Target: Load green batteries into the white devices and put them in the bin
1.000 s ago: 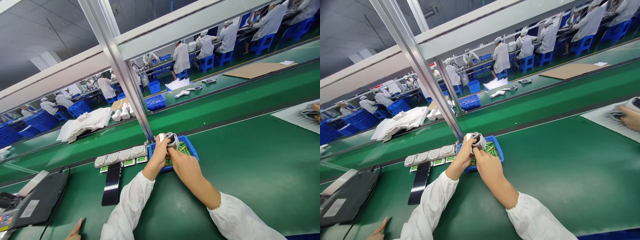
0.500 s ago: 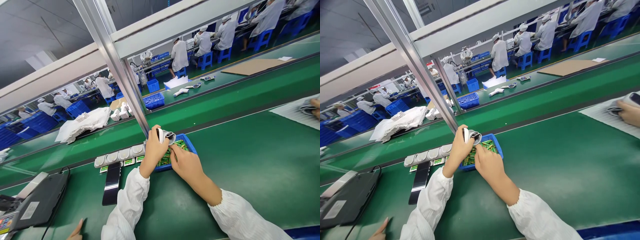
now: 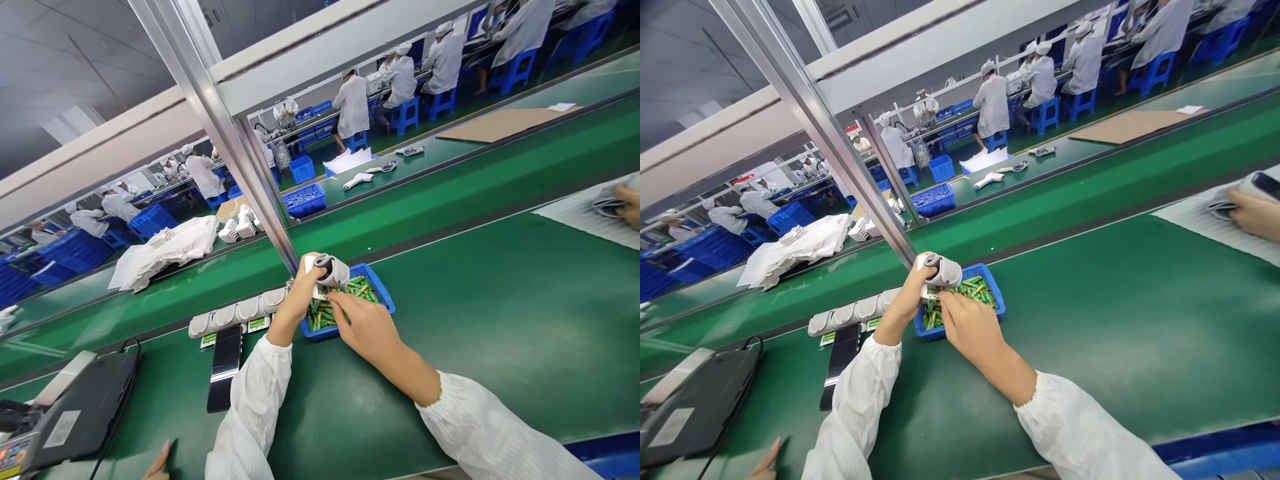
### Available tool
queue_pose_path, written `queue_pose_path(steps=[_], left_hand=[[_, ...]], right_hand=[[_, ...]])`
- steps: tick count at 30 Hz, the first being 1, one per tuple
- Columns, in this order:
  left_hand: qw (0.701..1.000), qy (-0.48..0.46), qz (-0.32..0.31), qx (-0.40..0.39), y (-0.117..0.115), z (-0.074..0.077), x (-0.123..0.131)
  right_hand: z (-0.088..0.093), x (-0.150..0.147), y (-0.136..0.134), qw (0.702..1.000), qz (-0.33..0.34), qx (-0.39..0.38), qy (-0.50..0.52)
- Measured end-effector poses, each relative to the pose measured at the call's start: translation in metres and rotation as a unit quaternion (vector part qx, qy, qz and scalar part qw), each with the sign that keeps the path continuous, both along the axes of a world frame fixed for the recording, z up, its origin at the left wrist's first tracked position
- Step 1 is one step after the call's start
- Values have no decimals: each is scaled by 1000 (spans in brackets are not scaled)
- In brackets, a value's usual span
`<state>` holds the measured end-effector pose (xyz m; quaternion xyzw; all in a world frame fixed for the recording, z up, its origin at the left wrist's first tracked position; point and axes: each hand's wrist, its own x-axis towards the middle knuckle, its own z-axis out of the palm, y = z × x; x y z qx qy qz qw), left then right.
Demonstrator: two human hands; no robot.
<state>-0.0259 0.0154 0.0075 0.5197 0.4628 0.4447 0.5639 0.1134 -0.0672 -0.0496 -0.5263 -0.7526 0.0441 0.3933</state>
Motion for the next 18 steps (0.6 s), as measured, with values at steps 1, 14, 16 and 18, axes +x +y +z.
queue_pose_path(steps=[1, 14, 16, 18], left_hand=[[1000, -3, -10, 8, -1, -1, 0], [997, -19, 81, 5, -11, -16, 22], [990, 8, 131, 46, -18, -16, 29], [973, 94, 161, 136, -23, -9, 29]], right_hand=[[0, 0, 0, 1000, 5, 12, 0], [3, -1, -2, 995, -21, -30, -97], [5, -2, -4, 991, -52, -70, -102], [8, -2, -6, 987, -73, -107, -98]])
